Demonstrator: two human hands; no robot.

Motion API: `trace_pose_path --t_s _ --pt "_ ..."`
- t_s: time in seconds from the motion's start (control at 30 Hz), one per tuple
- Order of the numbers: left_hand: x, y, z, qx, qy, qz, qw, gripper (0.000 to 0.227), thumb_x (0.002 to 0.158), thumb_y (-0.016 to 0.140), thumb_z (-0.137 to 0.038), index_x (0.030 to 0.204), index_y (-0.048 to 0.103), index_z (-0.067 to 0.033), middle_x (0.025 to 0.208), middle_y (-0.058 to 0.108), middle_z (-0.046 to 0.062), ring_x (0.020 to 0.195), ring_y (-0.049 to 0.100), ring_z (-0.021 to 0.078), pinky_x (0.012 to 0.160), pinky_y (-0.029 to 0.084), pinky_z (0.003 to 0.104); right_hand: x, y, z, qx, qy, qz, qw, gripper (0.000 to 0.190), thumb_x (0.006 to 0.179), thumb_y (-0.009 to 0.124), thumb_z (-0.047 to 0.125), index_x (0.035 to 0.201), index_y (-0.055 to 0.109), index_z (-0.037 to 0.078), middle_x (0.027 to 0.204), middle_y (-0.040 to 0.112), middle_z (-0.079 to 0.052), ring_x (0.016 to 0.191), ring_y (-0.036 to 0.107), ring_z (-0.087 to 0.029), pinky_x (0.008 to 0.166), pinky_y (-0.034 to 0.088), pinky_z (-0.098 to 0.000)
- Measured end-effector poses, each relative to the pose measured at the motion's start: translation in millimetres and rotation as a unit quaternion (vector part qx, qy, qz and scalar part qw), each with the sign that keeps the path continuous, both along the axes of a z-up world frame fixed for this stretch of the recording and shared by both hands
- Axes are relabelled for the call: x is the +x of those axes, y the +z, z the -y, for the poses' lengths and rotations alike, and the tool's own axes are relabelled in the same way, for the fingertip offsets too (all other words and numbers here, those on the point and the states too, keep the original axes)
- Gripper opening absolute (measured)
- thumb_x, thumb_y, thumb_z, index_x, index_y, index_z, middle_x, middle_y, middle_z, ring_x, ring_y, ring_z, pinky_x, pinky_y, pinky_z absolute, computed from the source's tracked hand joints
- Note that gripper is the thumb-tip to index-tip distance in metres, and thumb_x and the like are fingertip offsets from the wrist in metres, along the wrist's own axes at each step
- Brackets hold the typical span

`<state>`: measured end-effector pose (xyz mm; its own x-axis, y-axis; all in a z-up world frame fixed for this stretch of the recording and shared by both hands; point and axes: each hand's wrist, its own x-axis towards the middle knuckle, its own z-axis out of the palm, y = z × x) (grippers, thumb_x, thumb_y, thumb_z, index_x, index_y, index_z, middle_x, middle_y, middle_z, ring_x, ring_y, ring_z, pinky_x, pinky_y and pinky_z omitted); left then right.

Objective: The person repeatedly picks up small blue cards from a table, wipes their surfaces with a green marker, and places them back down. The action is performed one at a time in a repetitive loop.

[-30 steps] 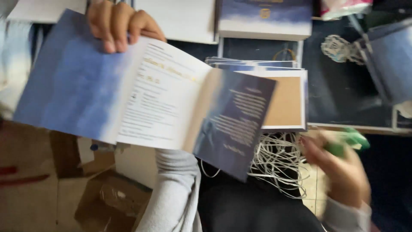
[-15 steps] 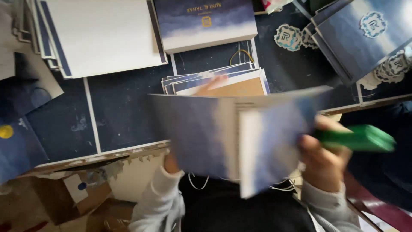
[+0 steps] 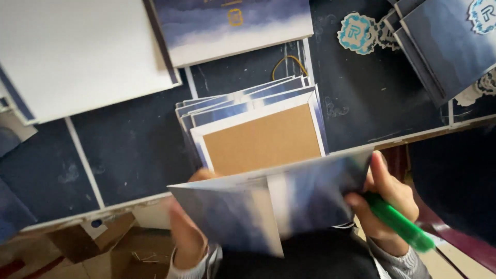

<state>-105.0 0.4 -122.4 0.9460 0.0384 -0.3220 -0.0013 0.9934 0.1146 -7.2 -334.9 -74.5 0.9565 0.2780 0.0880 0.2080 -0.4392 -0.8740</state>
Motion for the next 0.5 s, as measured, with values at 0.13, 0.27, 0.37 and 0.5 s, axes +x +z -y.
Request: trace_pose_path --t_s 0.13,0.27,0.37,0.5 --pt "-9.5 40.0 0.0 0.568 0.027 -0.147 0.809 0.058 0.105 0.042 -0.055 0.11 0.062 -0.0013 0.104 0.056 0.015 0.1 0.05 0.0293 0.086 0.04 0.048 27.1 2.5 -21.2 -0.091 -0.036 0.059 0.993 0.07 0.099 0.077 0.01 0.162 0.051 -0.008 0.114 0.069 -0.018 0.085 0.062 -0.015 0.082 0.055 -0.0286" --pt "35.3 66.1 3.8 0.849 0.016 -0.165 0.501 0.045 0.103 0.069 -0.021 0.072 0.04 -0.0052 0.069 0.043 0.006 0.064 0.04 0.0215 0.067 0.038 0.032 56.8 7.0 -38.4 -0.158 0.032 0.087 0.983 0.053 0.102 0.078 0.007 0.149 0.063 -0.012 0.138 0.076 -0.025 0.075 0.06 -0.013 0.078 0.054 -0.0294" --pt "34.3 57.8 5.1 0.864 0.038 -0.195 0.463 0.034 0.092 0.086 -0.016 0.075 0.058 -0.0039 0.067 0.055 0.004 0.063 0.049 0.0182 0.063 0.041 0.03 72.0 6.0 -47.5 -0.192 0.103 0.073 0.973 0.047 0.106 0.074 0.009 0.15 0.065 -0.001 0.127 0.08 -0.017 0.079 0.068 -0.013 0.077 0.055 -0.0299" --pt "27.8 46.9 10.1 0.861 0.03 -0.235 0.45 0.031 0.088 0.091 -0.014 0.076 0.065 -0.0031 0.074 0.061 0.007 0.069 0.056 0.019 0.066 0.048 0.031 83.1 -2.1 -50.7 -0.177 0.147 0.043 0.972 0.053 0.106 0.073 0.008 0.156 0.057 -0.001 0.108 0.075 -0.011 0.069 0.052 -0.016 0.066 0.048 -0.0282"
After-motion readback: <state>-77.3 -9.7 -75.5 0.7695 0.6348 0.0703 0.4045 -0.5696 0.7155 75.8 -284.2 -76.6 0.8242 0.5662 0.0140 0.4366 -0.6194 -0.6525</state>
